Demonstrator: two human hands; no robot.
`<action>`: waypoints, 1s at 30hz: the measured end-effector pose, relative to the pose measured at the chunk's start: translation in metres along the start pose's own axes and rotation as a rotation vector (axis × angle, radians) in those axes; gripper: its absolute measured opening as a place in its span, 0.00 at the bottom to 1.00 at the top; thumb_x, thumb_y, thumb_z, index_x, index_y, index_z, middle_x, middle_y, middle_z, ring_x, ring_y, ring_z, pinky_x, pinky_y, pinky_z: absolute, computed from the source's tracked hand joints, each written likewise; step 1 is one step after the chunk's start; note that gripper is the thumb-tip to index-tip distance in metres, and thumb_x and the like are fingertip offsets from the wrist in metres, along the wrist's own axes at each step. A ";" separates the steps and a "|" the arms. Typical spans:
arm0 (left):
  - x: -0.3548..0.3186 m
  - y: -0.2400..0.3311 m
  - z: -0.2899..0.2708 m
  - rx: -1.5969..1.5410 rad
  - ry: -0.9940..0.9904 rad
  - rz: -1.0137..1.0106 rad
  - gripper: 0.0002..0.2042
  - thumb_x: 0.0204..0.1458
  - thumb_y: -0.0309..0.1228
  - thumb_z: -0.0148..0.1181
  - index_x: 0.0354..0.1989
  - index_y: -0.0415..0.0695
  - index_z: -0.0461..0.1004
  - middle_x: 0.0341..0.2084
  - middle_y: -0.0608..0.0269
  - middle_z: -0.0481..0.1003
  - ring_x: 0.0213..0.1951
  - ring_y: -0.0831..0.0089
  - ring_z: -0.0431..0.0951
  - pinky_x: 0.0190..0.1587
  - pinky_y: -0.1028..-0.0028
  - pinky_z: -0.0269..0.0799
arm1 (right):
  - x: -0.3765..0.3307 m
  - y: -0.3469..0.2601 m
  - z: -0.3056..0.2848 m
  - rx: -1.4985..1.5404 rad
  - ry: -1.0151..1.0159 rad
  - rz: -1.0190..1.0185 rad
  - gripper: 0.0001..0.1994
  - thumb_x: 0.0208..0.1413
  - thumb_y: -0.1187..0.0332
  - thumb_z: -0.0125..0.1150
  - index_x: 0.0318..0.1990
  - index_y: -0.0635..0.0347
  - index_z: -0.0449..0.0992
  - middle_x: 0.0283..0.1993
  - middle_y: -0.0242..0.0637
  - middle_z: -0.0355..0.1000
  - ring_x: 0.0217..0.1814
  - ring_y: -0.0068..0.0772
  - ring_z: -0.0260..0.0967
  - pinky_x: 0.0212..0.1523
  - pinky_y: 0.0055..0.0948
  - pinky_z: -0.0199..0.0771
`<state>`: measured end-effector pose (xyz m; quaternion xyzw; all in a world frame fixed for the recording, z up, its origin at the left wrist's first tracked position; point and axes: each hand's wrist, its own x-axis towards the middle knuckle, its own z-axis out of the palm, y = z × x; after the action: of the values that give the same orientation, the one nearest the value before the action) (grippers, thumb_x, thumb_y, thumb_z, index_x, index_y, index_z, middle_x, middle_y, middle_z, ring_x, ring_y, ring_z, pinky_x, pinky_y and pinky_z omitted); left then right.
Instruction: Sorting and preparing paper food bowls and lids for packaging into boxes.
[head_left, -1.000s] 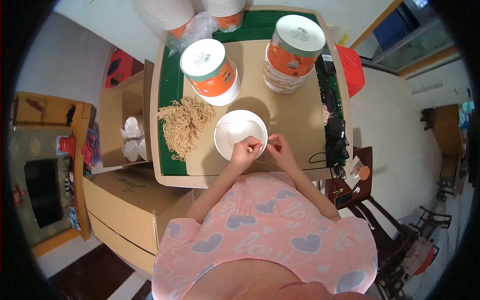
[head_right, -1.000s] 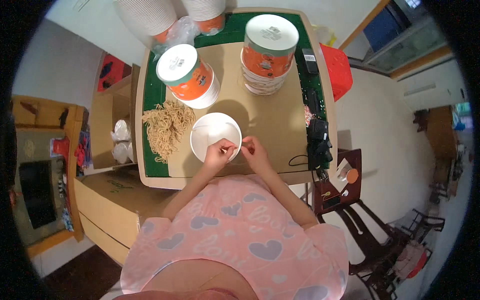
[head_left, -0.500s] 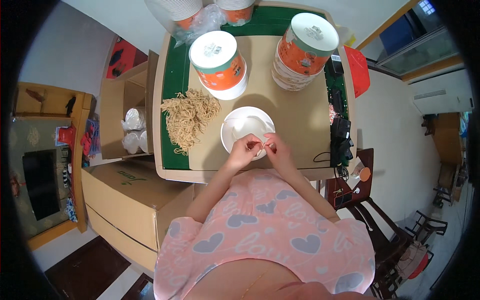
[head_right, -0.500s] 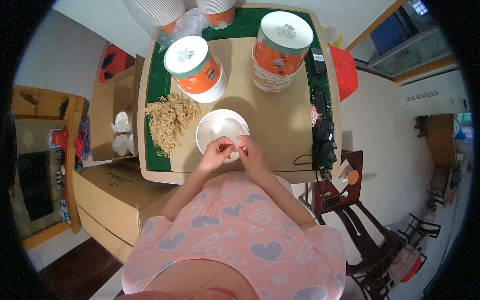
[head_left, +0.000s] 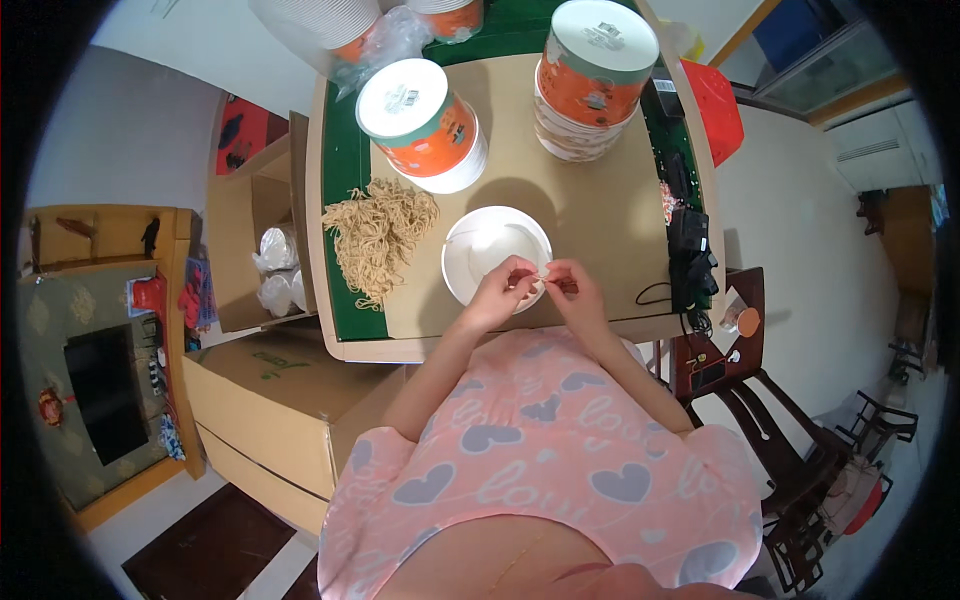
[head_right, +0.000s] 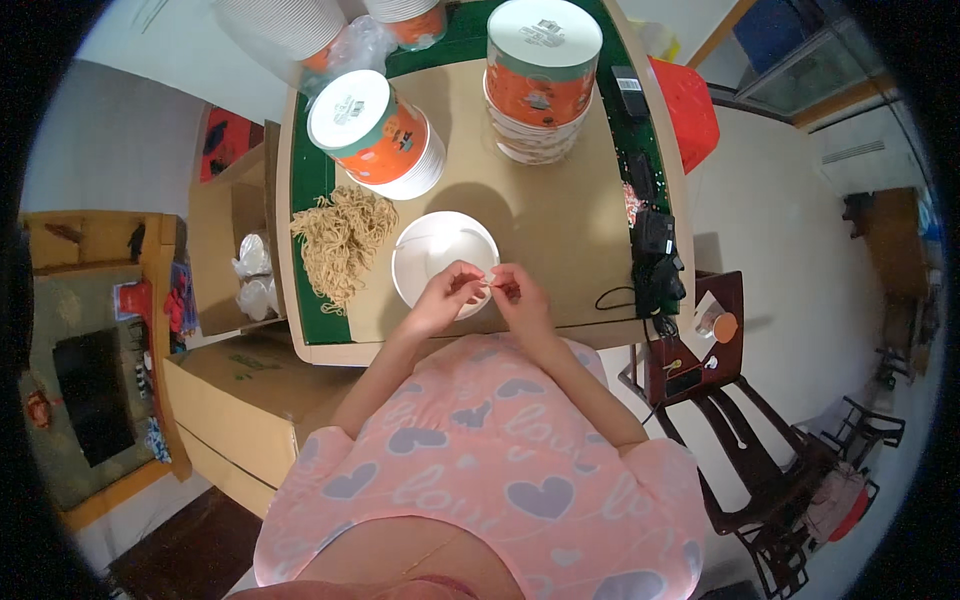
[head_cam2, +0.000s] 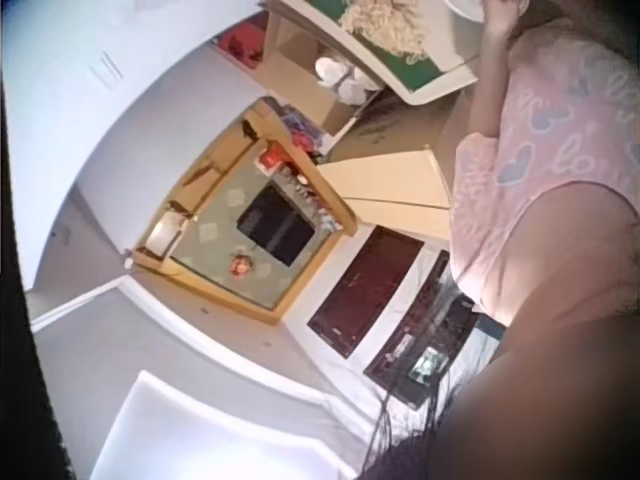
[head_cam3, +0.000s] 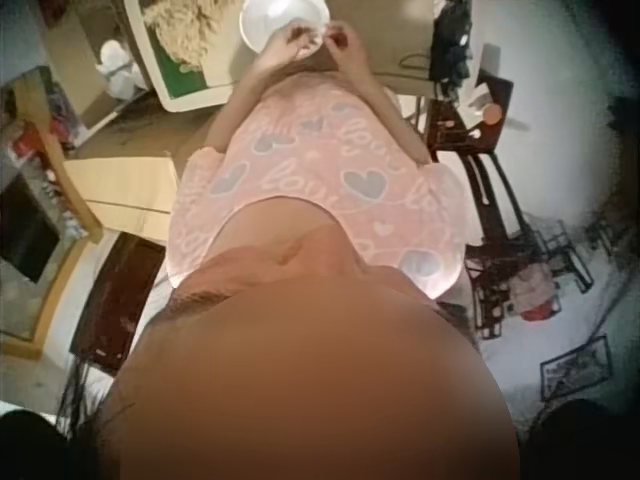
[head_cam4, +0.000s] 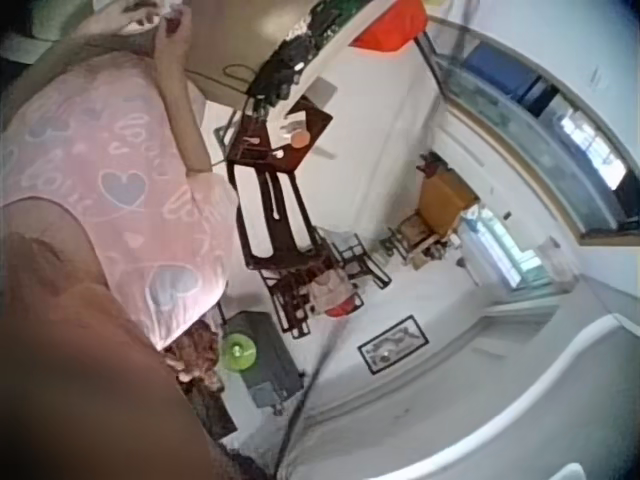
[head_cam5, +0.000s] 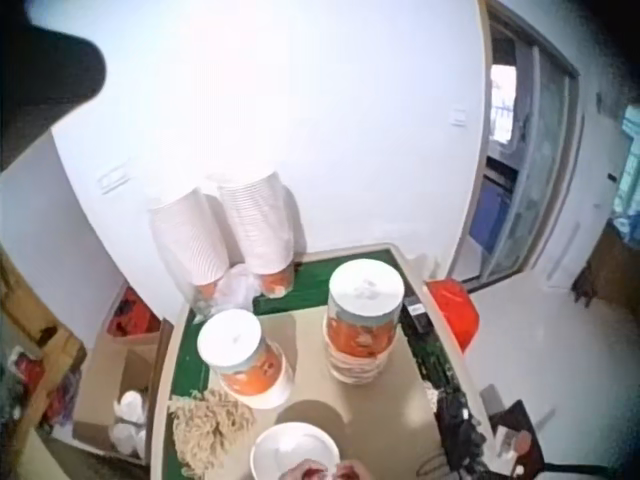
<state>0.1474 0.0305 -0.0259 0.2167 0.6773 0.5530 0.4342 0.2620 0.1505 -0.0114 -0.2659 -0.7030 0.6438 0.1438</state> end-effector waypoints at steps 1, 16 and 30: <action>0.003 0.006 0.002 -0.063 -0.035 0.027 0.09 0.55 0.27 0.52 0.42 0.38 0.68 0.29 0.64 0.72 0.26 0.79 0.71 0.30 0.78 0.68 | 0.000 -0.001 -0.001 0.006 0.008 0.002 0.11 0.51 0.78 0.55 0.43 0.58 0.69 0.31 0.30 0.70 0.32 0.20 0.68 0.36 0.20 0.70; 0.009 0.049 -0.001 -0.014 -0.089 -0.421 0.15 0.56 0.39 0.52 0.29 0.39 0.76 0.13 0.76 0.59 0.15 0.87 0.55 0.17 0.83 0.48 | -0.004 -0.002 -0.016 -0.026 0.062 0.031 0.02 0.50 0.77 0.57 0.32 0.62 0.72 0.30 0.33 0.71 0.32 0.23 0.70 0.35 0.22 0.71; 0.000 0.048 -0.005 -0.291 -0.087 -0.430 0.10 0.56 0.33 0.48 0.29 0.41 0.73 0.21 0.70 0.69 0.17 0.86 0.58 0.19 0.84 0.51 | -0.010 -0.006 -0.023 -0.007 0.033 0.115 0.02 0.51 0.75 0.58 0.33 0.60 0.75 0.33 0.33 0.71 0.35 0.24 0.70 0.37 0.21 0.71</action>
<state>0.1346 0.0419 0.0191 0.0266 0.6017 0.5298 0.5972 0.2815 0.1641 -0.0010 -0.3170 -0.6862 0.6441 0.1172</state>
